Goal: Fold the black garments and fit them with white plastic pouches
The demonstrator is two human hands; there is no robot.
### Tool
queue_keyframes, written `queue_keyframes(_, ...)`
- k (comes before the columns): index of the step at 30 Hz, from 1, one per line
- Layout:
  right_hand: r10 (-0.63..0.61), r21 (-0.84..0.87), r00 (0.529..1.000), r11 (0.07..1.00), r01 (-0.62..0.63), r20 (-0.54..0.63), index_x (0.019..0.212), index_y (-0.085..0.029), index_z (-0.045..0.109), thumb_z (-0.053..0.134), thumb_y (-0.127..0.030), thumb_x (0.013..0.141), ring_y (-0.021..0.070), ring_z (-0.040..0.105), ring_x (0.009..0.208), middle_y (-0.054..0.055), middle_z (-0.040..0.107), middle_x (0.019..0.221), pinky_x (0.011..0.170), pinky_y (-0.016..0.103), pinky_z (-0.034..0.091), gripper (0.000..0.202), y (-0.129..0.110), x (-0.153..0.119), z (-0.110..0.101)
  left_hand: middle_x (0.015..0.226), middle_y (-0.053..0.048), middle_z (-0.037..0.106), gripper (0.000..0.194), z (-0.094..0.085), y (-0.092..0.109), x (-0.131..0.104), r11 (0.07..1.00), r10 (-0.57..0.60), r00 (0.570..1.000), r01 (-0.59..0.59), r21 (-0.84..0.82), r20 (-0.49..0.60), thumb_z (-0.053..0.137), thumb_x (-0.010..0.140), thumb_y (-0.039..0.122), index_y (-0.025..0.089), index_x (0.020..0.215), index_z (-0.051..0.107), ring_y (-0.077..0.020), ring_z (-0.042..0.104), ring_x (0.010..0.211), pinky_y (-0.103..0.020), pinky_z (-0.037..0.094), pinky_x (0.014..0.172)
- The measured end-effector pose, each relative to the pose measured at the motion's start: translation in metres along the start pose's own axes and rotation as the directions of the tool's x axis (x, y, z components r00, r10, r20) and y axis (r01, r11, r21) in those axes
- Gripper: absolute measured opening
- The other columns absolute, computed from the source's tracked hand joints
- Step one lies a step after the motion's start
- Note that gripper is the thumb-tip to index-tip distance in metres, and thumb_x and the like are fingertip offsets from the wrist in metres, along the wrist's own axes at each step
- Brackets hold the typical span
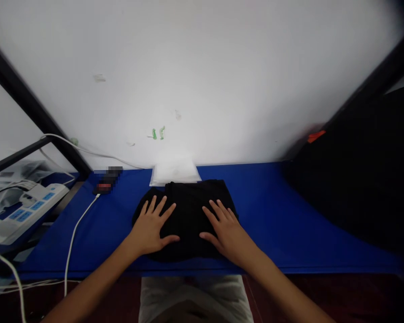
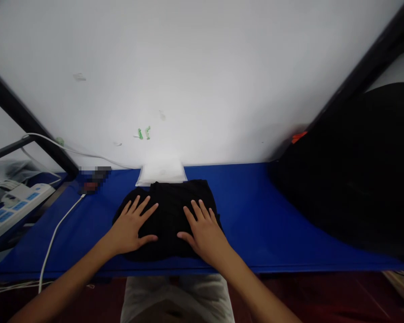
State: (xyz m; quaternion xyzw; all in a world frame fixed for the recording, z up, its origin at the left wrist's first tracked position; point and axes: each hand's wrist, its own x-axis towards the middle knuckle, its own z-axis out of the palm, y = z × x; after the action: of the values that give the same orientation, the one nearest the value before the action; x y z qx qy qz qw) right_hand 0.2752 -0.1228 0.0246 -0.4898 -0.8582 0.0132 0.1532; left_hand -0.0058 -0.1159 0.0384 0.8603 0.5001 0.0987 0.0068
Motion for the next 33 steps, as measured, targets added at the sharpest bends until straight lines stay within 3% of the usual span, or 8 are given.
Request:
queue_keyframes(2, 0.021, -0.025, 1.000, 0.999, -0.020, 0.021, 0.150, -0.019, 0.035, 0.042, -0.068, 0.090, 0.0405, 0.020, 0.145, 0.020, 0.031, 0.155, 0.109, 0.063, 0.032, 0.078, 0.004, -0.004, 0.015, 0.159, -0.012, 0.024, 0.089, 0.009, 0.000, -0.005, 1.000, -0.013, 1.000, 0.012, 0.026, 0.028, 0.050, 0.079, 0.078, 0.032, 0.152, 0.027, -0.0469, 0.017, 0.144, -0.067, 0.021, 0.109)
queue_keyframes(5, 0.023, -0.045, 0.999, 0.999, -0.021, 0.046, 0.152, -0.022, 0.029, 0.039, -0.070, 0.090, 0.0360, 0.017, 0.146, 0.017, 0.027, 0.157, 0.113, 0.060, 0.027, 0.079, 0.009, -0.009, 0.022, 0.160, -0.011, 0.023, 0.088, 0.016, 0.000, -0.009, 0.999, -0.020, 0.999, 0.019, 0.026, 0.026, 0.048, 0.081, 0.077, 0.034, 0.153, 0.024, -0.0456, 0.016, 0.145, -0.067, 0.019, 0.110)
queue_keyframes(11, 0.044, -0.064, 0.995, 0.997, -0.038, 0.087, 0.152, -0.022, 0.030, 0.038, -0.071, 0.090, 0.0345, 0.018, 0.146, 0.016, 0.026, 0.157, 0.114, 0.057, 0.026, 0.079, 0.009, -0.009, 0.016, 0.160, -0.010, 0.023, 0.085, 0.017, 0.000, -0.009, 0.999, -0.038, 0.999, 0.037, 0.017, 0.028, 0.046, 0.082, 0.076, 0.033, 0.152, 0.025, -0.0454, 0.016, 0.145, -0.066, 0.020, 0.111)
queue_keyframes(22, 0.025, -0.049, 0.999, 0.999, -0.023, 0.028, 0.153, -0.026, 0.025, 0.041, -0.068, 0.091, 0.0329, 0.020, 0.146, 0.013, 0.026, 0.158, 0.113, 0.057, 0.028, 0.077, 0.013, -0.012, 0.025, 0.160, -0.009, 0.025, 0.085, 0.018, 0.002, -0.010, 0.999, -0.044, 0.999, 0.044, 0.005, -0.006, 0.049, 0.082, 0.075, 0.034, 0.152, 0.026, -0.0437, 0.019, 0.145, -0.065, 0.021, 0.111)
queue_keyframes(33, 0.039, -0.038, 0.998, 0.999, -0.038, 0.042, 0.153, -0.025, 0.028, 0.040, -0.068, 0.091, 0.0327, 0.022, 0.146, 0.013, 0.026, 0.158, 0.114, 0.056, 0.027, 0.076, 0.012, -0.011, 0.021, 0.161, -0.009, 0.022, 0.085, 0.018, 0.001, -0.010, 0.998, -0.053, 0.998, 0.053, 0.014, 0.024, 0.045, 0.083, 0.077, 0.034, 0.153, 0.023, -0.0437, 0.017, 0.145, -0.065, 0.021, 0.111)
